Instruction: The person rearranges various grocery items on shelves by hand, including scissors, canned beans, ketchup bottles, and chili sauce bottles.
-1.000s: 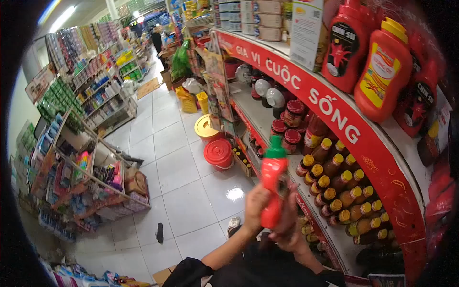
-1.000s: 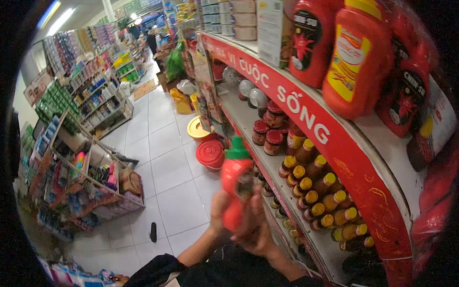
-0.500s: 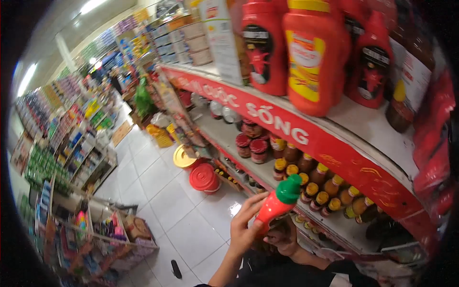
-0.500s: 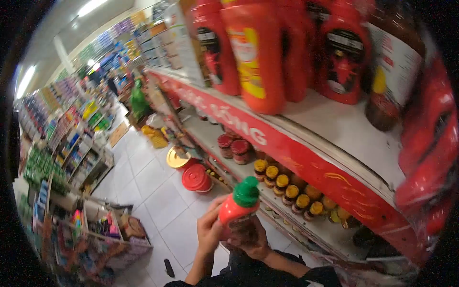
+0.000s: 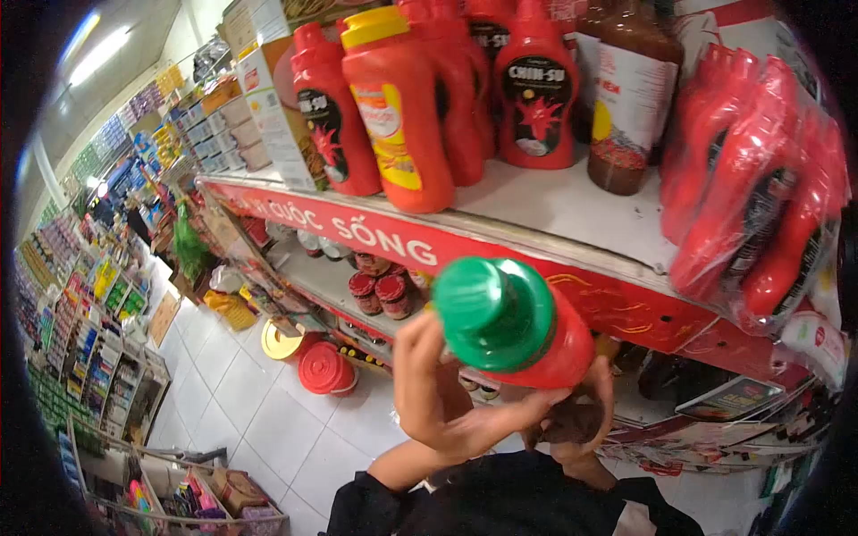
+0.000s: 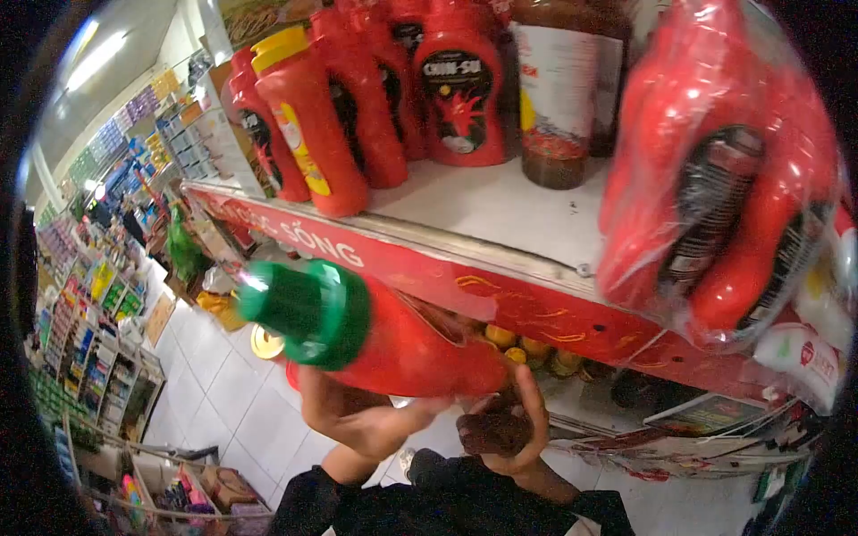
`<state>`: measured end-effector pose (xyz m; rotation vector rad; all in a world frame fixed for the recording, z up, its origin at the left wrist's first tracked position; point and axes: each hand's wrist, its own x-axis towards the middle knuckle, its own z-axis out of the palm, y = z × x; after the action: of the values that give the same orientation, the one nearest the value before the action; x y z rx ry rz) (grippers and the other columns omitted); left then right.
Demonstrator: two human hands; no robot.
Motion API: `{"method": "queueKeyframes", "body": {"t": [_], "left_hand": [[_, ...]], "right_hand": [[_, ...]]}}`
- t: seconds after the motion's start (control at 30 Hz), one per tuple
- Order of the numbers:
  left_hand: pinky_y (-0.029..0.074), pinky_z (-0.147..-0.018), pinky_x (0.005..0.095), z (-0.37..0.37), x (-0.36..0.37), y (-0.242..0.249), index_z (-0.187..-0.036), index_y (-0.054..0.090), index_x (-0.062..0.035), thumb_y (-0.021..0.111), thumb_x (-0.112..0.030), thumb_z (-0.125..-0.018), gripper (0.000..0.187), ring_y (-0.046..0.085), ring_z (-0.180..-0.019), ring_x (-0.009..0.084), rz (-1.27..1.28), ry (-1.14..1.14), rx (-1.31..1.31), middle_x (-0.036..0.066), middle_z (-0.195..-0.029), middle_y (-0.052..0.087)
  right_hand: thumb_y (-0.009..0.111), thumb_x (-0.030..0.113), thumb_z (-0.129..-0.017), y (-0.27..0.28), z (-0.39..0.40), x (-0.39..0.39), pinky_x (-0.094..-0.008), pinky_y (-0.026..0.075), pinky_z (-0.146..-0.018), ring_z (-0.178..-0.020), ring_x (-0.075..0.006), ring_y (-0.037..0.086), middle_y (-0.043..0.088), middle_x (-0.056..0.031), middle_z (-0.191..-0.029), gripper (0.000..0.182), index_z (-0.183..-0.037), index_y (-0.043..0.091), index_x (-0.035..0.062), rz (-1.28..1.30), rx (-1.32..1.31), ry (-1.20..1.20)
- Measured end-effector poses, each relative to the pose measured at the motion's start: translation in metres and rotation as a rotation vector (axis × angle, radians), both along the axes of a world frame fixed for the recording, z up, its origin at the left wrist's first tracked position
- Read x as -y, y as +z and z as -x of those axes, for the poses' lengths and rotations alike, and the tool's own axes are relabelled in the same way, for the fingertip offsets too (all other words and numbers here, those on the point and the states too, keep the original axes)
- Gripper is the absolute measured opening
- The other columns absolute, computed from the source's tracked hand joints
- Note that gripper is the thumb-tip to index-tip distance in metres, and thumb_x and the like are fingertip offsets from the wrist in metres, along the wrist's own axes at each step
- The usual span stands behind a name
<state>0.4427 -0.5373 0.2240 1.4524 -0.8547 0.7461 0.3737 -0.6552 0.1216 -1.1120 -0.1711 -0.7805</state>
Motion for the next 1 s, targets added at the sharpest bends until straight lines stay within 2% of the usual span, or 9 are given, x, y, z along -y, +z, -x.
{"method": "queueKeyframes", "body": {"t": [0.03,0.17,0.37,0.47,0.6,0.73,0.83,0.9,1.0], "left_hand": [[0.045,-0.076,0.0347,-0.004,0.004,0.008,-0.113,0.042,0.0053,0.083,-0.019,-0.051,0.078,0.051,-0.095,0.0254,-0.039,0.051,0.091,0.016,-0.107,0.047],[0.046,-0.077,0.0335,-0.023,0.036,0.056,-0.117,0.038,0.0061,0.081,-0.014,-0.055,0.078,0.052,-0.094,0.0237,0.298,-0.098,0.076,0.014,-0.109,0.047],[0.049,-0.073,0.027,-0.057,0.071,0.091,-0.116,0.043,0.0028,0.078,-0.011,-0.06,0.067,0.054,-0.088,0.0164,0.05,0.266,0.205,0.011,-0.105,0.05],[0.047,-0.071,0.0321,-0.067,0.077,0.086,-0.114,0.042,0.0062,0.074,-0.016,-0.063,0.064,0.053,-0.083,0.0318,0.025,0.393,0.281,0.018,-0.102,0.047],[0.046,-0.073,0.0347,-0.076,0.085,0.075,-0.111,0.047,0.0033,0.07,-0.012,-0.065,0.053,0.052,-0.093,0.0337,0.098,0.293,0.196,0.02,-0.111,0.048],[0.042,-0.076,0.0345,-0.073,0.079,0.081,-0.096,0.058,-0.0022,0.07,-0.008,-0.063,0.035,0.051,-0.088,0.0269,0.014,0.597,0.378,0.014,-0.103,0.05],[0.044,-0.07,0.0308,-0.066,0.067,0.08,-0.091,0.062,-0.0018,0.073,-0.006,-0.061,0.033,0.053,-0.08,0.0209,-0.054,0.399,0.374,0.007,-0.092,0.053],[0.044,-0.061,0.0294,-0.048,0.052,0.076,-0.074,0.059,-0.0023,0.067,-0.015,-0.071,0.015,0.053,-0.063,0.0191,0.017,-0.258,0.202,0.009,-0.072,0.055],[0.044,-0.056,0.0288,0.021,0.045,0.045,-0.077,0.051,-0.0031,0.055,-0.022,-0.08,0.02,0.049,-0.053,0.0159,0.468,-1.097,-0.238,0.011,-0.063,0.052]], "right_hand": [[0.062,0.008,-0.075,-0.002,0.006,0.008,-0.0377,0.045,-0.081,-0.096,-0.0295,0.054,0.048,-0.0241,-0.112,0.063,-0.129,0.029,0.0015,0.236,0.121,0.003],[0.06,0.005,-0.076,-0.005,0.008,0.011,-0.032,0.047,-0.073,-0.081,-0.0212,0.058,0.055,-0.0217,-0.1,0.052,-0.122,0.035,-0.0012,0.178,0.035,0.032],[0.062,-0.001,-0.069,-0.03,0.017,0.016,-0.027,0.046,-0.076,-0.083,-0.0155,0.059,0.061,-0.0117,-0.091,0.045,-0.111,0.046,-0.0017,0.111,-0.295,0.06],[0.061,-0.002,-0.068,-0.045,0.022,0.017,-0.0279,0.046,-0.077,-0.083,-0.0153,0.059,0.061,-0.0096,-0.09,0.039,-0.105,0.05,-0.0011,0.062,-0.431,0.076],[0.062,-0.001,-0.068,-0.056,0.019,0.018,-0.0276,0.045,-0.078,-0.083,-0.0142,0.058,0.061,-0.0078,-0.089,0.035,-0.102,0.053,-0.0002,0.104,-0.486,0.079],[0.061,0.001,-0.069,-0.061,0.016,0.017,-0.0271,0.044,-0.078,-0.082,-0.0132,0.058,0.061,-0.0064,-0.088,0.031,-0.099,0.055,0.0026,0.173,-0.539,0.014],[0.061,0.002,-0.069,-0.061,0.016,0.018,-0.0271,0.044,-0.077,-0.083,-0.0135,0.058,0.061,-0.0062,-0.088,0.029,-0.098,0.055,0.0023,0.169,-0.575,0.026],[0.062,0.003,-0.069,-0.056,0.014,0.02,-0.027,0.044,-0.077,-0.083,-0.0134,0.057,0.061,-0.0068,-0.088,0.028,-0.097,0.055,0.0009,0.194,-0.657,0.025],[0.061,0.004,-0.07,-0.075,0.01,0.018,-0.0272,0.044,-0.077,-0.082,-0.0135,0.057,0.061,-0.0077,-0.087,0.027,-0.096,0.055,-0.0014,0.188,-0.627,0.008]]}}
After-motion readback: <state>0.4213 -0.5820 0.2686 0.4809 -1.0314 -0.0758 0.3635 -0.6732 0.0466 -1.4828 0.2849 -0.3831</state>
